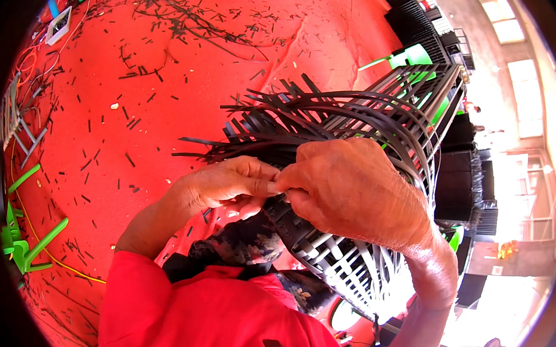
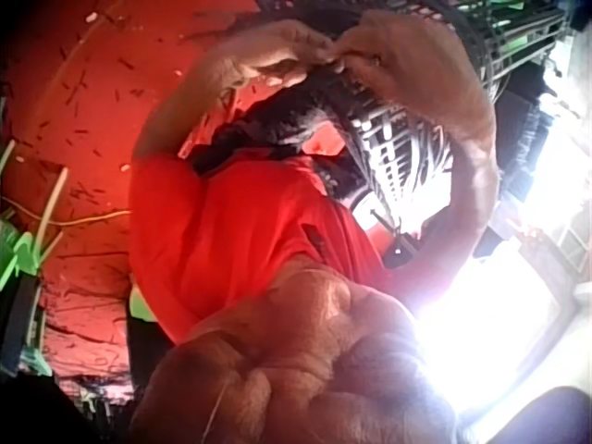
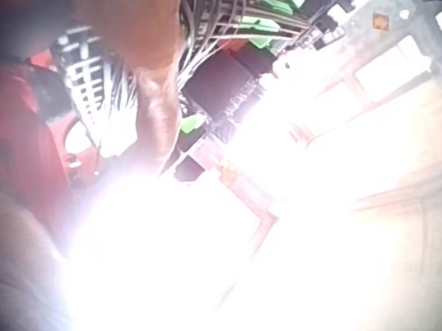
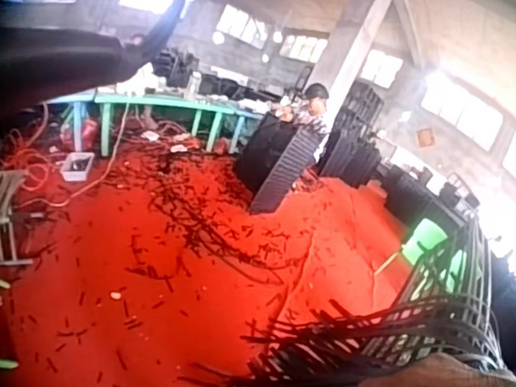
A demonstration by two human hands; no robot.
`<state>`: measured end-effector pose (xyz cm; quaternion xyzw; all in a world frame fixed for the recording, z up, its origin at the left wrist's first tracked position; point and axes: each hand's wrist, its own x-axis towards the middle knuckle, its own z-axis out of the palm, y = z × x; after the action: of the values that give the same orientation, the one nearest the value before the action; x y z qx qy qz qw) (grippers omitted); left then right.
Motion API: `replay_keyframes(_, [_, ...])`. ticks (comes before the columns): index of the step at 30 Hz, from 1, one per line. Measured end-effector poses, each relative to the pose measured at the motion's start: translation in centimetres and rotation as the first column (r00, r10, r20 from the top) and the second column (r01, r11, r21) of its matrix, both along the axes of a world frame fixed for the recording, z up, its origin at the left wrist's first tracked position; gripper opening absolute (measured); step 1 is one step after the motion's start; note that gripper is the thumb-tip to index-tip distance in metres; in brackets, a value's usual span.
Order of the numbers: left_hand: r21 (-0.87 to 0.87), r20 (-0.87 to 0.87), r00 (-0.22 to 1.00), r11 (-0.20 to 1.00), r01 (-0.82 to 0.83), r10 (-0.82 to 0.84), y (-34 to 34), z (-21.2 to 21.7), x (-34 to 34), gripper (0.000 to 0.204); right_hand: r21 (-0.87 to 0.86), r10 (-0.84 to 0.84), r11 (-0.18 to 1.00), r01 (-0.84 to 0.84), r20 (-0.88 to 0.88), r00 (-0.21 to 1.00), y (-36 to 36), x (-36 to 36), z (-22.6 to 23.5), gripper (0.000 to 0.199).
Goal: The person weaves synthetic strips into a black furniture frame by hand, tucking ends and pulling strips through the pre-woven structure.
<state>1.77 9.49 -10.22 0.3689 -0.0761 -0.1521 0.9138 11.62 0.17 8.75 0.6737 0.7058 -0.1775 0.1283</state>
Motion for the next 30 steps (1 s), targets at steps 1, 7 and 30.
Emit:
replay_keyframes(1, [-0.038,-0.006,1.000,0.999,-0.004,0.004,-0.1,-0.9,0.3,0.026,-0.017,0.014,1.000,-0.013,0.026,1.000,0.2,0.0,0.0,0.011])
replay_keyframes(7, [-0.130,-0.002,0.999,0.990,0.052,-0.052,-0.6,-1.4,0.9,0.021,-0.132,0.056,0.991,-0.032,0.190,0.980,-0.2,-0.2,-0.7,0.008])
replay_keyframes(30, [-0.097,0.018,1.000,0.995,-0.002,0.004,-0.1,-1.8,1.7,0.017,-0.145,-0.030,0.988,0.053,0.157,0.987,0.1,-0.7,-0.5,0.010])
